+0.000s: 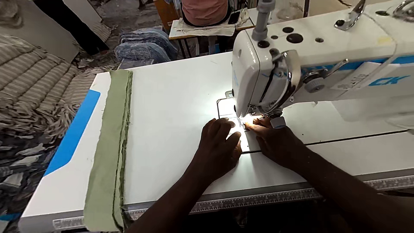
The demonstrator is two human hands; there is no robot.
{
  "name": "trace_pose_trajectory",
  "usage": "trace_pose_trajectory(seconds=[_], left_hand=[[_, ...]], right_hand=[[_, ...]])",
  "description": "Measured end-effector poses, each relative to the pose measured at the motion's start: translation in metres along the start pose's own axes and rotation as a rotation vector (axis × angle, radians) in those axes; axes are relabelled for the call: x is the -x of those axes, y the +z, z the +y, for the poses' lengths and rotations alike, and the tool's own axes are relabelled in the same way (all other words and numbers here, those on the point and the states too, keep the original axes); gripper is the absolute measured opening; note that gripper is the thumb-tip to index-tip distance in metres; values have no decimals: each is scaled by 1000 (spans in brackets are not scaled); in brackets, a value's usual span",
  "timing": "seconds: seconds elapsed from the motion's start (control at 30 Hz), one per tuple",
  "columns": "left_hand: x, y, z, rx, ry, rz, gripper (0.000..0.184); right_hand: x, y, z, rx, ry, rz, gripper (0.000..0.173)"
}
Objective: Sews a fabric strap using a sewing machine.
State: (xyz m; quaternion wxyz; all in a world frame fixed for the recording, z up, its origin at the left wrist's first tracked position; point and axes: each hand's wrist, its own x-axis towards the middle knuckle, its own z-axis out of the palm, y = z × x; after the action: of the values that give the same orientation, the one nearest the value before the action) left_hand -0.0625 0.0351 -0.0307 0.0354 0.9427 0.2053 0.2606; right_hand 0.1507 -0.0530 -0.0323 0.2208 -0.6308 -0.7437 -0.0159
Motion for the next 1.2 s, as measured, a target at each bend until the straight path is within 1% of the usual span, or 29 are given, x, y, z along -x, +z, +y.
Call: trace_pose_trajectory(seconds=[0.1,0.23,0.3,0.37,0.43,0.53,0.57,0.63,0.7,0.73,0.77,0.83,0.87,0.9,1.0,1.07,1.1,1.2], left_hand=[[1,0,1,-1,-5,4,28],[-1,1,0,-16,-3,0,28],[3,-2,2,-19,-11,22,27],[22,-18,11,35,-107,10,26],[67,-45,23,112,-242,59,26],[162,-89,24,75,-466,185,22],[193,-102,21,24,-571,204,25],[248,-122,18,-100,-799,199,41],[286,-132,15,-171,-993,137,56],[296,-134,13,-178,-1050,102,55],[302,-135,12,-173,-1078,66,49],[308,-135,12,-161,-1050,22,26],[309,-134,12,-156,-1028,22,18],[310,-133,13,-147,-1009,36,15],[308,-136,11,-80,-986,41,14],[306,-143,10,-15,-1010,60,3],[305,-146,9,7,-1025,87,4],[300,-155,6,13,-1086,115,34]], right_hand=[[-2,2,-7,-18,102,-18,41],[-9,8,-12,17,182,-86,42],[-10,10,-11,10,174,-66,42],[0,4,-9,-69,180,-1,40],[24,-5,-11,-142,213,126,31],[65,-15,-15,-142,228,208,32],[73,-15,-14,-140,204,207,33],[76,-12,-13,-157,169,151,34],[70,-10,-14,-187,164,83,32],[66,-11,-16,-202,170,66,31],[64,-12,-18,-214,179,57,30],[62,-15,-24,-207,183,62,28],[63,-15,-26,-202,178,68,28],[64,-16,-26,-197,172,70,29],[67,-11,-18,-177,164,99,31],[69,-8,-13,-158,167,109,32],[70,-7,-11,-160,167,106,33],[70,-4,-4,-151,165,109,34]])
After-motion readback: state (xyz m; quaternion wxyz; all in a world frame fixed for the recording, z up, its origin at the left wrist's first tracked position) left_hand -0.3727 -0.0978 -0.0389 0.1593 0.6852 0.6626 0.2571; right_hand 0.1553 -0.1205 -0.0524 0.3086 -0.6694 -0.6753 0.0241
